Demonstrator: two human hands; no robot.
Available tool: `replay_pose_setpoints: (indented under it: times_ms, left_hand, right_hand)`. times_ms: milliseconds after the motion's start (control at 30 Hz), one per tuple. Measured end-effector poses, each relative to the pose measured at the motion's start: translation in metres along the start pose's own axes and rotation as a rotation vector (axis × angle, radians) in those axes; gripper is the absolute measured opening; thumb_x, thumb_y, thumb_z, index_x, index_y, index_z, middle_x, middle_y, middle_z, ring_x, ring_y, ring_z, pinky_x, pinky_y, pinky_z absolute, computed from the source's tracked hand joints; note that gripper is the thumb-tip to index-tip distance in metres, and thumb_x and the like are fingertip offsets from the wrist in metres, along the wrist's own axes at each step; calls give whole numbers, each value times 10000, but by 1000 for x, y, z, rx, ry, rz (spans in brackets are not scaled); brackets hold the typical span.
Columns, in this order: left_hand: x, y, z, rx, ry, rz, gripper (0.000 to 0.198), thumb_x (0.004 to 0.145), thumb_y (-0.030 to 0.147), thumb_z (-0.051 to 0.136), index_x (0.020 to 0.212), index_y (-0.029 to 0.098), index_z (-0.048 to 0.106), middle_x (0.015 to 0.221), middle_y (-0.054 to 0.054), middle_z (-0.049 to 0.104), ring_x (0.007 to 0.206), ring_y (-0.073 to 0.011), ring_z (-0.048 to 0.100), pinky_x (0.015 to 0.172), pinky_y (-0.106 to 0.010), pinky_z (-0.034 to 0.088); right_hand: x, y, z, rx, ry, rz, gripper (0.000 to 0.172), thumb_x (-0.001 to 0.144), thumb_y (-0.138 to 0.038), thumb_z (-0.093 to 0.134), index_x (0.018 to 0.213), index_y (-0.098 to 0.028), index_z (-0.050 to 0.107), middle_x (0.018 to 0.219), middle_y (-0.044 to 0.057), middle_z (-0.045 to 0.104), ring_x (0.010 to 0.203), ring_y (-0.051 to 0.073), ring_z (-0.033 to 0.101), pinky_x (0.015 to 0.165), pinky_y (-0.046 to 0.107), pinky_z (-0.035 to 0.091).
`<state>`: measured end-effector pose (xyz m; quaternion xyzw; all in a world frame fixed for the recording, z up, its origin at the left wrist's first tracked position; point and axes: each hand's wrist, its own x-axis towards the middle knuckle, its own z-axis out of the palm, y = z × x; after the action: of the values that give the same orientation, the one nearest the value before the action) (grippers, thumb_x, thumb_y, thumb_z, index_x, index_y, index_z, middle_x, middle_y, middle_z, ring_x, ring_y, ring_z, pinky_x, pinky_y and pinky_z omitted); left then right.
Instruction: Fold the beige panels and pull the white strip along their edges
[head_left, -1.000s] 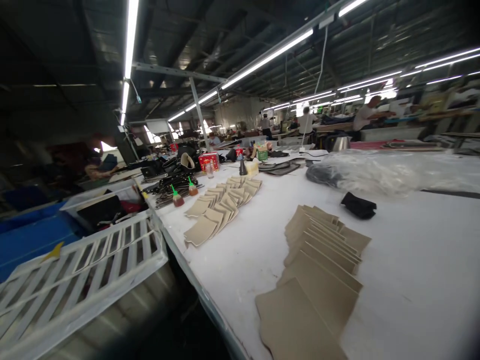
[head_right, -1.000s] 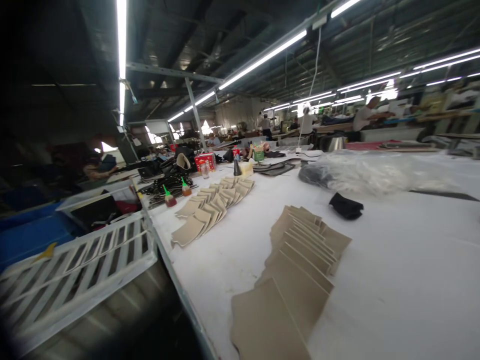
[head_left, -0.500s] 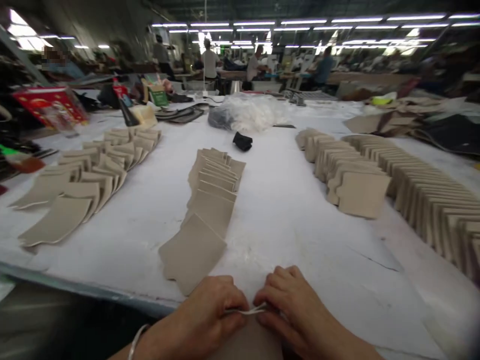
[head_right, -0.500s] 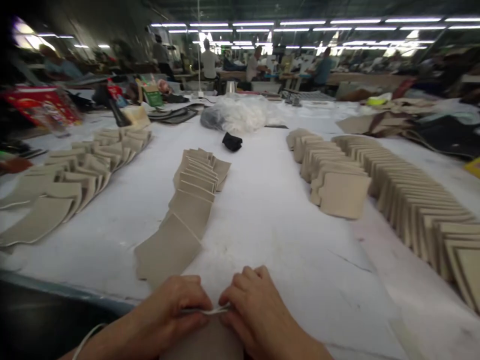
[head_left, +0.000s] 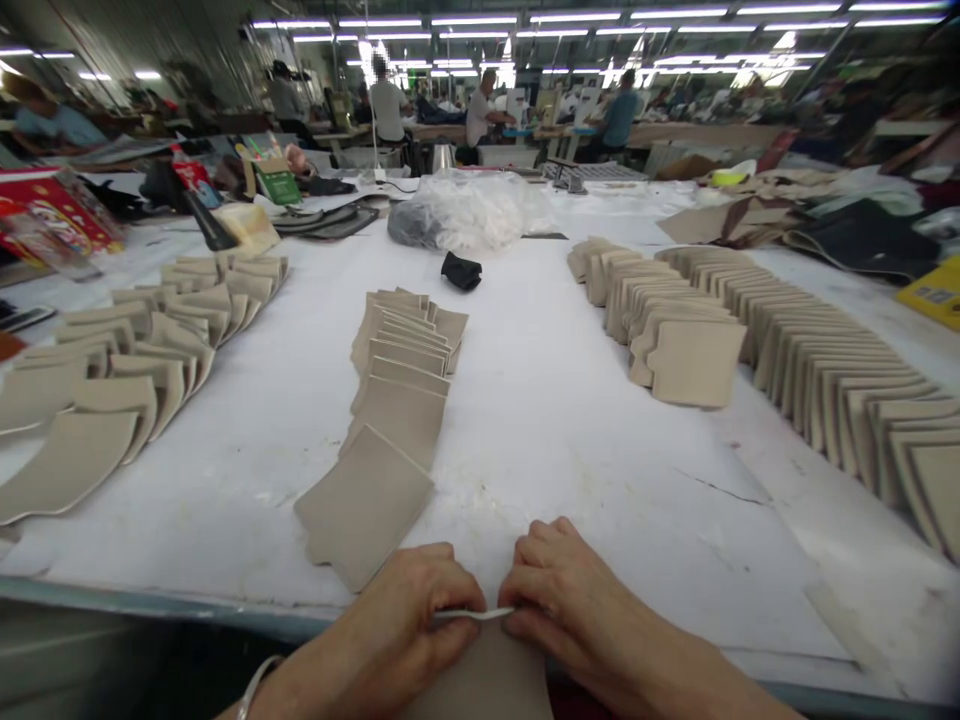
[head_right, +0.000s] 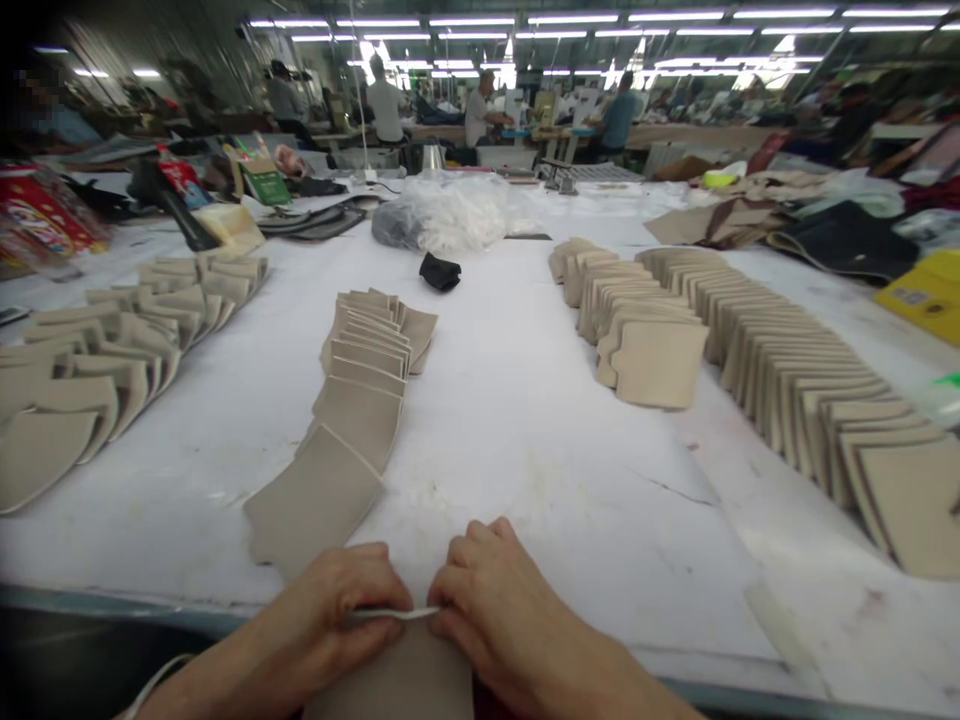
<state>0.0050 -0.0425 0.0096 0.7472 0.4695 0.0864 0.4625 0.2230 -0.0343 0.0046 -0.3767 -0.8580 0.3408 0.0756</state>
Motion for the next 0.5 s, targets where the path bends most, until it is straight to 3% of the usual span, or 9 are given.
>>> replay_pose_setpoints:
  times_ms: [233, 500]
  left_hand:
    - [5, 7, 4, 178, -74, -44, 195, 913, 273, 538, 840, 221, 711, 816, -27, 677, 767, -175, 601, 676, -249, 373]
    - [8, 10, 5, 119, -92, 20, 202, 897, 222, 541, 815, 217, 726, 765, -6, 678, 720, -141, 602, 632, -233, 346]
  right_hand:
    - [2, -7, 1, -18, -3, 9, 118, 918, -129, 599, 827, -204, 609, 910, -4, 590, 930, 185, 499, 912, 353, 351]
    - [-11, -5, -7, 113, 42, 60, 156, 861, -128, 694, 930, -252, 630, 980, -22, 558, 970, 173, 507, 878, 331, 356]
